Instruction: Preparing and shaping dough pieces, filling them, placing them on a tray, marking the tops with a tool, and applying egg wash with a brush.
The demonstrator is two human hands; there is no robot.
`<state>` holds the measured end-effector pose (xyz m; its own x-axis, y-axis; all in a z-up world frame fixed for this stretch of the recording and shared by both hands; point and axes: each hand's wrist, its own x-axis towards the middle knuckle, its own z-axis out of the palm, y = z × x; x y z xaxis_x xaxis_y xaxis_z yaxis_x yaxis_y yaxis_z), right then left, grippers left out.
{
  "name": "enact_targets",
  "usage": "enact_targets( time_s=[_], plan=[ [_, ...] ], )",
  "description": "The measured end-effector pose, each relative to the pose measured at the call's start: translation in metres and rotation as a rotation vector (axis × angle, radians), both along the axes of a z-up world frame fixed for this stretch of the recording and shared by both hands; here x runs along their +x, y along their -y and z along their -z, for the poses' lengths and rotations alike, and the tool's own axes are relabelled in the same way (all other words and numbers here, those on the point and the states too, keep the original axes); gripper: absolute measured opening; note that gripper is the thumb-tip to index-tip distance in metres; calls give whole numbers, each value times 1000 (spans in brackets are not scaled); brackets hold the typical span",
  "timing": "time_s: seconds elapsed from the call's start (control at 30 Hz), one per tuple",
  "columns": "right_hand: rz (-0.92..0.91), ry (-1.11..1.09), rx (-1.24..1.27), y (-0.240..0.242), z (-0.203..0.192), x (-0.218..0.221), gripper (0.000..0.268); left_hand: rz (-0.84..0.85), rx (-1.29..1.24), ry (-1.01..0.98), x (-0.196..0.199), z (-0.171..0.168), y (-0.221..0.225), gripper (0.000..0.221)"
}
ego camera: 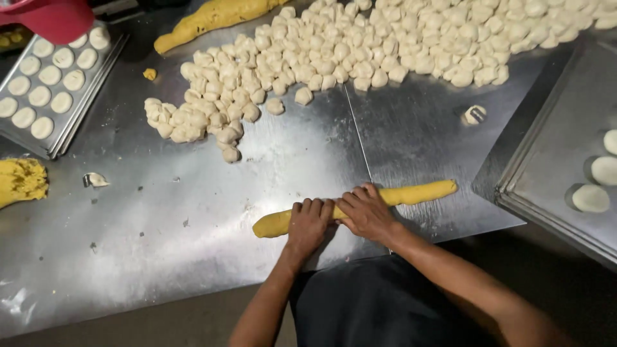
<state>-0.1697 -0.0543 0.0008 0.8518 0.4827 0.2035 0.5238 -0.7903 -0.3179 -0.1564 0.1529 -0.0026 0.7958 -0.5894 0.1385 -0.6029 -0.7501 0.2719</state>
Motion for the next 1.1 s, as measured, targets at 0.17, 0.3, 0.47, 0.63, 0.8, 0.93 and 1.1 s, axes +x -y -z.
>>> enact_targets(
  time_s=[0.17, 0.3, 0.47, 0.63, 0.8, 0.93, 1.1],
  plan=[
    [55, 43, 83, 13, 14, 18, 41, -197, -137, 88, 65, 32, -82, 41],
    [48, -77, 105, 12, -15, 3, 68, -610, 219, 125, 94, -59, -102, 83],
    [270, -118, 138, 80, -22, 5, 69, -364, -395, 208, 63, 63, 6, 70],
    [501, -19, 2, 91, -2, -52, 56, 126, -219, -37, -33, -14, 90, 89],
    [463, 25, 171, 61, 22, -120, 68, 86, -115, -206, -84, -20, 79, 85],
    [381, -72, -86, 54, 29, -40, 67, -86, -41, -104, -30, -3, 107, 78],
    [554, -126, -185, 83, 14, 118, 73, -575, 10, 41, 129, 16, 133, 73]
  ],
)
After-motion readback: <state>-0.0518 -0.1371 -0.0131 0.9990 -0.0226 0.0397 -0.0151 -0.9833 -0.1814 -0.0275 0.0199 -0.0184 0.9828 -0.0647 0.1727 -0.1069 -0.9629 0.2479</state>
